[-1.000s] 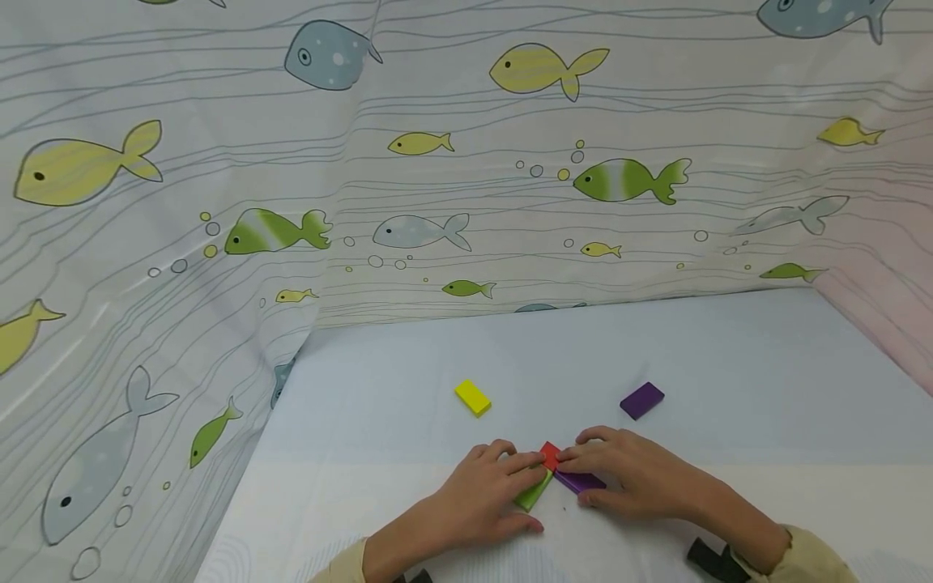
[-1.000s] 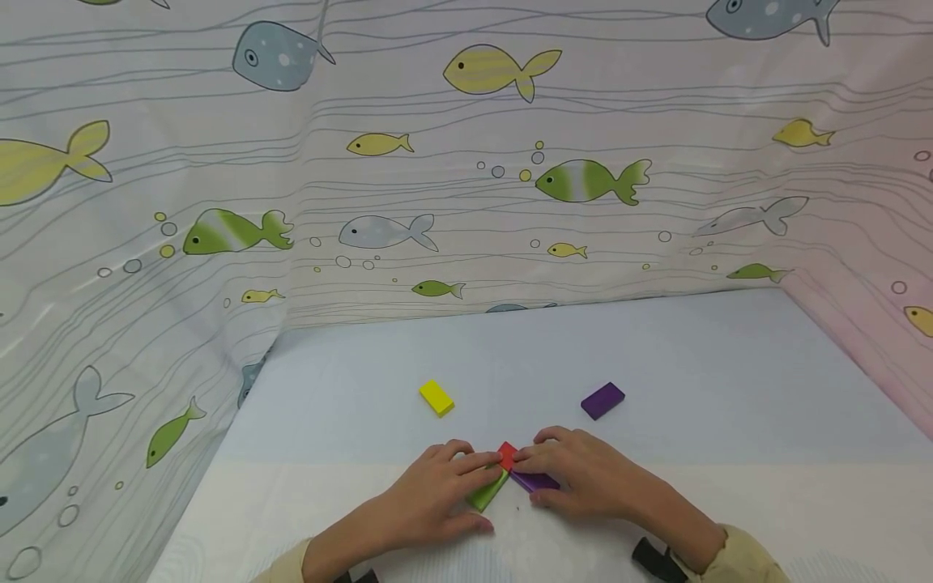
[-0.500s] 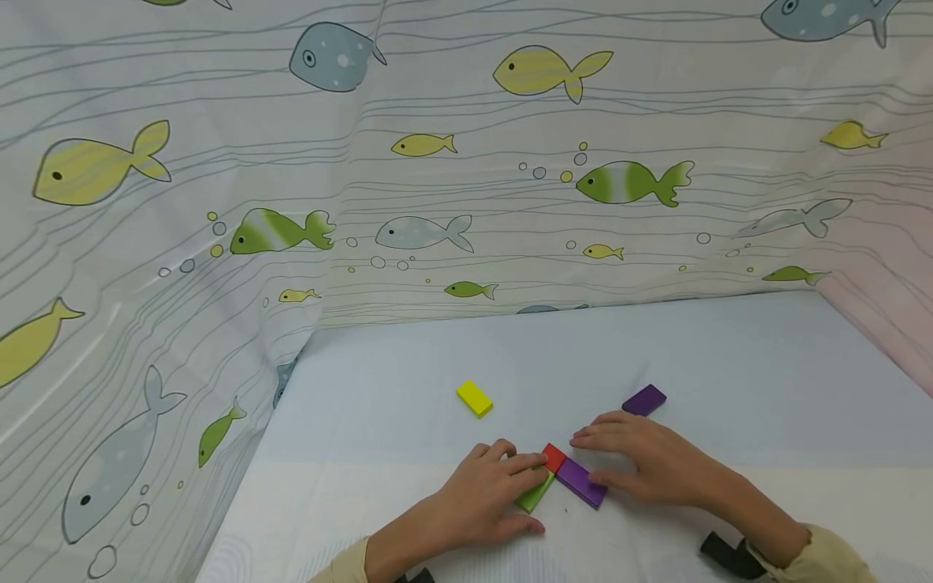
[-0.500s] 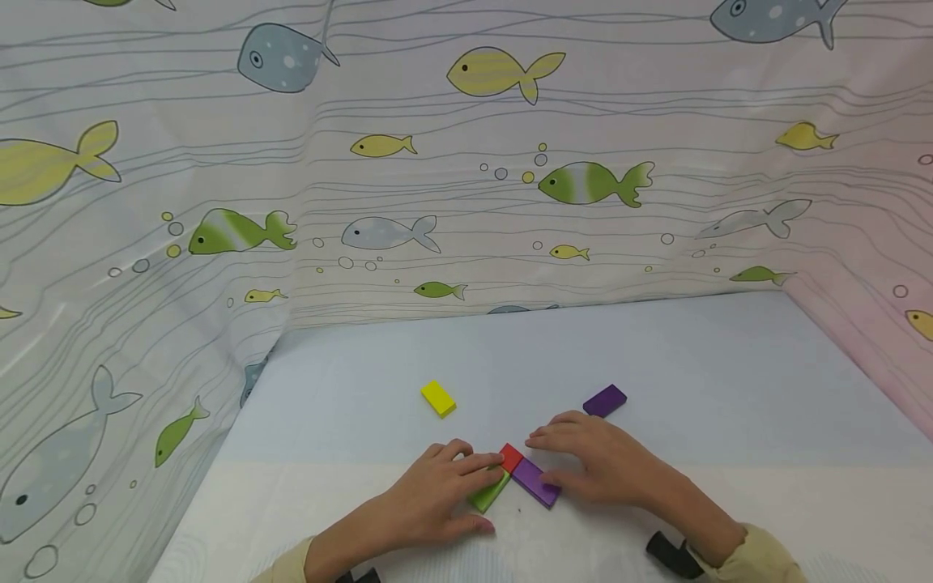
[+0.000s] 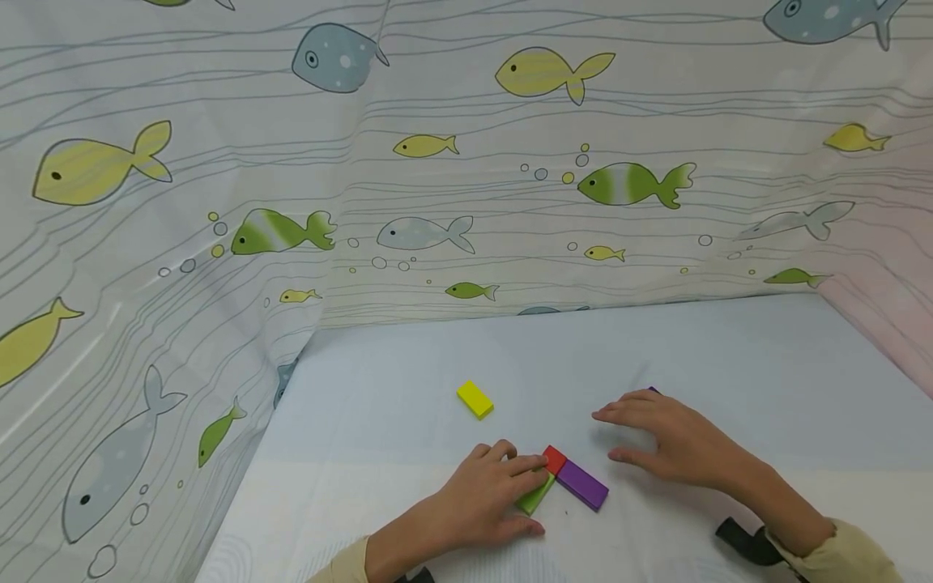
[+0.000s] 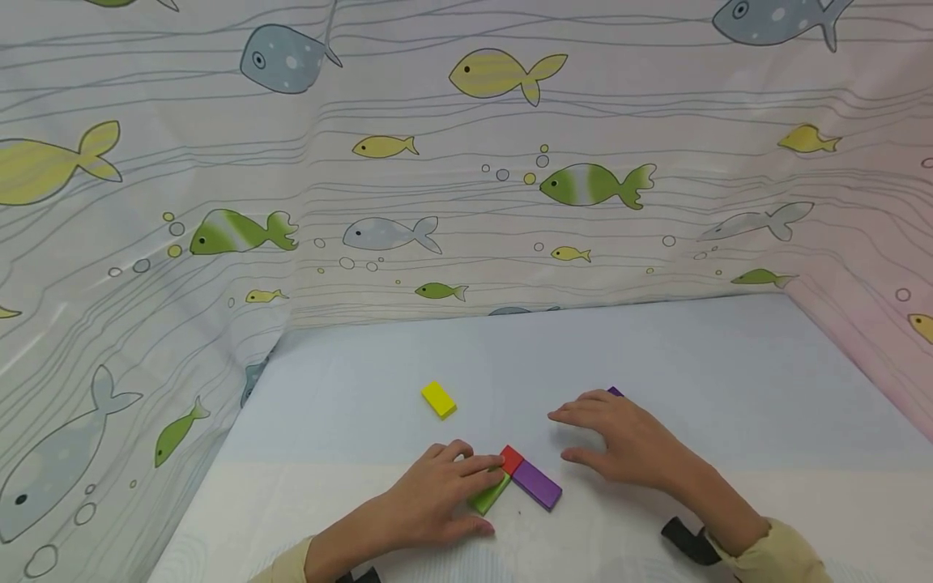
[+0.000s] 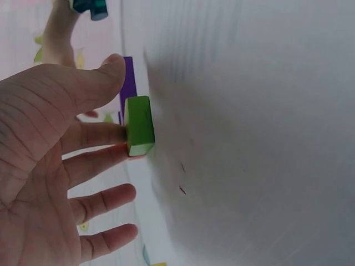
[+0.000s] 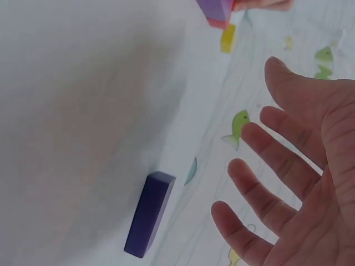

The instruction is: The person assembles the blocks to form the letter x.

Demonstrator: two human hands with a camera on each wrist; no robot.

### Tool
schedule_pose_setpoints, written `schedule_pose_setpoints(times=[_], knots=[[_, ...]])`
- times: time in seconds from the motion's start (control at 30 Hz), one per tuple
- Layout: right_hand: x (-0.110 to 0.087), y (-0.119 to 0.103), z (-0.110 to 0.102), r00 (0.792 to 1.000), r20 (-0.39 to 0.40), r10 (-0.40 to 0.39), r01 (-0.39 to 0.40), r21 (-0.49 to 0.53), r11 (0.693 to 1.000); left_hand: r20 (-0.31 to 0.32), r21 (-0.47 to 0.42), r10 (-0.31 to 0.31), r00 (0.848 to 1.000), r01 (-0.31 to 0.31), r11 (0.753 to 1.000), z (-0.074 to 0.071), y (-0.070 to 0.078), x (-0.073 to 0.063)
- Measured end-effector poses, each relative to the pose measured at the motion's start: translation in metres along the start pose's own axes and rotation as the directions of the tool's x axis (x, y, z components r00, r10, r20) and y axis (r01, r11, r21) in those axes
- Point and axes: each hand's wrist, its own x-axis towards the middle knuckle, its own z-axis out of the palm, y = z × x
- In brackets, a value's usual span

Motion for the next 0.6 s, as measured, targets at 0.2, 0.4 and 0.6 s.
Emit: schedule_pose_setpoints(times=[0.2, 0.4, 0.6], knots=[[-0.001, 0.009, -0.007, 0.998, 0.004, 0.069, -0.069, 0.001, 0.998, 0.005, -0.008, -0.001, 1.0, 0.001, 1.0, 0.0, 0.0, -0.001], [-0.002, 0.018, -0.009, 0.993, -0.008, 0.12, -0.12, 0.009, 0.993, 0.007, -0.016, 0.005, 1.0, -0.005, 1.0, 0.0, -0.001, -0.001], [-0.002, 0.027, -0.01, 0.989, -0.003, 0.146, -0.146, -0.008, 0.989, -0.004, -0.019, 0.014, 1.0, -0.014, 1.0, 0.0, -0.001, -0.002]])
